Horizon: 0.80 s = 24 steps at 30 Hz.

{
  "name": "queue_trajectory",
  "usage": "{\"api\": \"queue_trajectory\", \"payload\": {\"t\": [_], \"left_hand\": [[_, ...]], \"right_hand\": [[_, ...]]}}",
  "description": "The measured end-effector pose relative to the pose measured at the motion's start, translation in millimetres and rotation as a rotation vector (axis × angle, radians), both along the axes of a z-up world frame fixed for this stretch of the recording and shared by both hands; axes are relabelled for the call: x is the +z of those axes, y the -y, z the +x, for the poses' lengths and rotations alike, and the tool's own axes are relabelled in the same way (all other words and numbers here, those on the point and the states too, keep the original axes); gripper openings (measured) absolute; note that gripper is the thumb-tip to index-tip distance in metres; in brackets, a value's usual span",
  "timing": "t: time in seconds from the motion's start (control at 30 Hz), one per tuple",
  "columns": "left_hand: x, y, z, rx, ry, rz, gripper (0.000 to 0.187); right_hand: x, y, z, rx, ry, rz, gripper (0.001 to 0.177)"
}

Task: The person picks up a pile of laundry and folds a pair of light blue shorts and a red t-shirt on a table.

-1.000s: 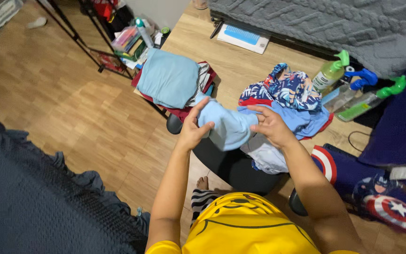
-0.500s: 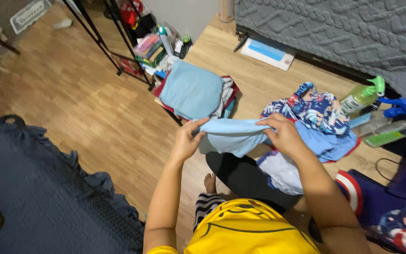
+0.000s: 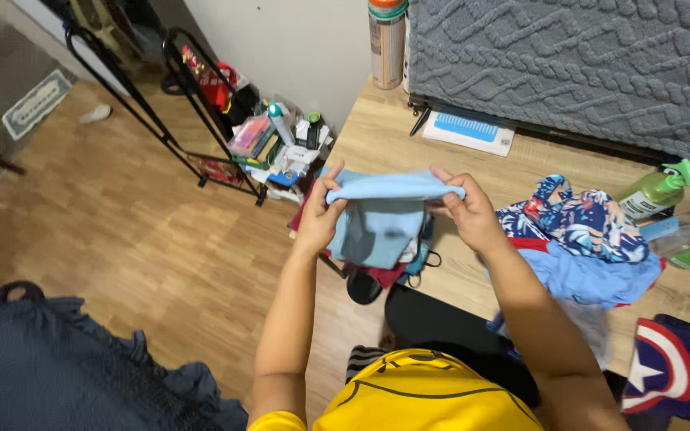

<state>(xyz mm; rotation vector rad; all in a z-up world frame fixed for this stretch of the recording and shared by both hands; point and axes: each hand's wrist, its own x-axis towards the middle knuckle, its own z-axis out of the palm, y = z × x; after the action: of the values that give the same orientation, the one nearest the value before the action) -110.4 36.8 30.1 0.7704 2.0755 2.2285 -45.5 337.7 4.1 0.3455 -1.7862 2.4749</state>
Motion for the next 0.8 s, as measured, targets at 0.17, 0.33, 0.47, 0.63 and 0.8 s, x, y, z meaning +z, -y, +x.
{"api": "queue_trajectory", "payload": {"t": [0.17, 0.33, 0.47, 0.63, 0.8], "left_hand": [[-36, 33, -40, -0.036, -0.126, -0.017, 0.022], [-102, 74, -36, 0.068, -0.076, -0.377, 0.018], [-121, 82, -15, 0.178, -0.178, -0.683, 0.023], [-98, 52, -9, 0.356, -0.413, -0.611, 0.034], [-123, -22, -10, 0.068, -0.514, -0.732, 0.029]], "right_hand": [[-18, 21, -5, -0.126, -0.232, 0.401, 0.012], [-60, 45, 12, 0.014, -0.213, 0.885, 0.02], [-60, 58, 24, 0.2, -0.094, 1.21, 0.029], [-43, 58, 15, -0.153, -0.114, 1.151, 0.019], [-64, 96, 7, -0.22, 0.017, 0.699, 0.033]]}}
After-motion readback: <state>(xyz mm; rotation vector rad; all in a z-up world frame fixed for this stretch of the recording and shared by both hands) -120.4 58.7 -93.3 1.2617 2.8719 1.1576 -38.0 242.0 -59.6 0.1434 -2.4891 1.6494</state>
